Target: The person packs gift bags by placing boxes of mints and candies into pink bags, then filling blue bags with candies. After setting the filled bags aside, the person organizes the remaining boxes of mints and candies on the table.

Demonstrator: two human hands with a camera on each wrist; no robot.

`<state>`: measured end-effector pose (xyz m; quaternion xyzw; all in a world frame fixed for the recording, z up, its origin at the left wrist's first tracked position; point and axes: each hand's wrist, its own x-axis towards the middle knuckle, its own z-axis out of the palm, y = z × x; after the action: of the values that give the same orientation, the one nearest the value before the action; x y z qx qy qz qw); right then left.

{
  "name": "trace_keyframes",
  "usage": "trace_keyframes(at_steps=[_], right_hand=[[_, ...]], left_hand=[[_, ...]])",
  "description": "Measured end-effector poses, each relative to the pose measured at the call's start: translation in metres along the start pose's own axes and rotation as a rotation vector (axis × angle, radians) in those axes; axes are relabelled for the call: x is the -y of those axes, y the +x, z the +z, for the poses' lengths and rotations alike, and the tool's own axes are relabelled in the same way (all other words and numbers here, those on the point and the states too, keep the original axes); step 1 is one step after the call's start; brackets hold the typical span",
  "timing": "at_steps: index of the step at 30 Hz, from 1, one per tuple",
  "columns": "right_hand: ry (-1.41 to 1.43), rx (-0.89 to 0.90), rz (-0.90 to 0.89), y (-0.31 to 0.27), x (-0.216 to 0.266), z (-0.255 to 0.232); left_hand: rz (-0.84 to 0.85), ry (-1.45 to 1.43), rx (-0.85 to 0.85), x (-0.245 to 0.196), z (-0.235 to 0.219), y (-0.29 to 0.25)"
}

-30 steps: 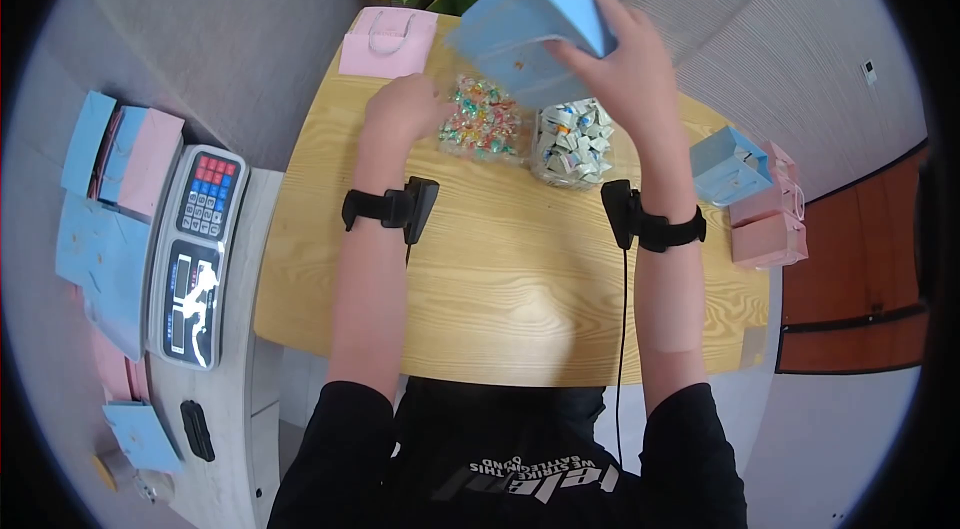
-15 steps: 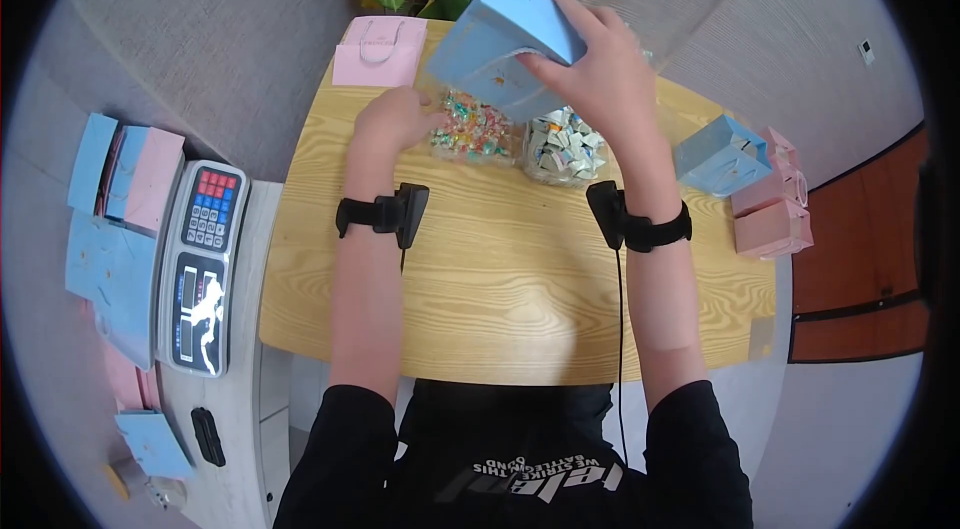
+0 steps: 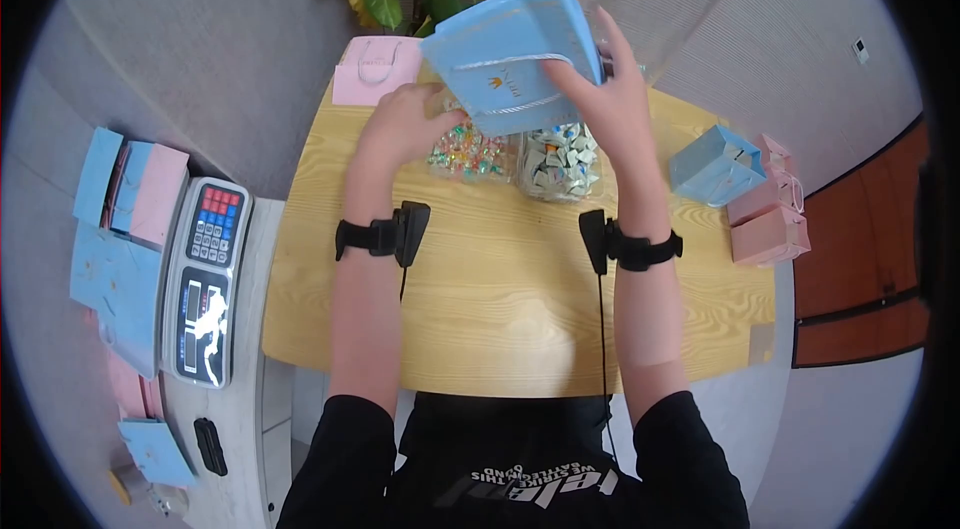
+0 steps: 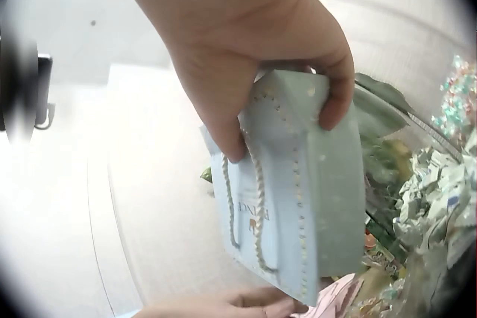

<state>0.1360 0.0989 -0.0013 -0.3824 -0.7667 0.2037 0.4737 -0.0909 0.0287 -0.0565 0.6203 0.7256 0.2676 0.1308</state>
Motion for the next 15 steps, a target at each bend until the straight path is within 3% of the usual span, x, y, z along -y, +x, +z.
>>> trace_keyframes(at_steps=[2,6,8,11,15], right_hand=[[0.361,-0.004,0.215,-0.006,-0.005,-0.002],[0.566,-0.074,0.260,-0.023,-0.011,-0.008],[0.782,-0.082,0.412,-0.027,-0.026,-0.011],[0.757,-0.038,0.429,-0.033,-0.040,-0.014],[0.709,-0.073,0.407,-0.036,-0.040,-0.017]], left_hand=[[0.209,-0.400,0.000,-0.011,-0.004,0.004],[0.247,-0.541,-0.081,-0.041,0.004,-0.001],[0.232,-0.843,-0.015,-0.059,0.006,-0.006],[0.278,-1.069,0.123,-0.077,0.015,-0.007],[0.330,-1.020,0.100,-0.103,0.031,-0.025]])
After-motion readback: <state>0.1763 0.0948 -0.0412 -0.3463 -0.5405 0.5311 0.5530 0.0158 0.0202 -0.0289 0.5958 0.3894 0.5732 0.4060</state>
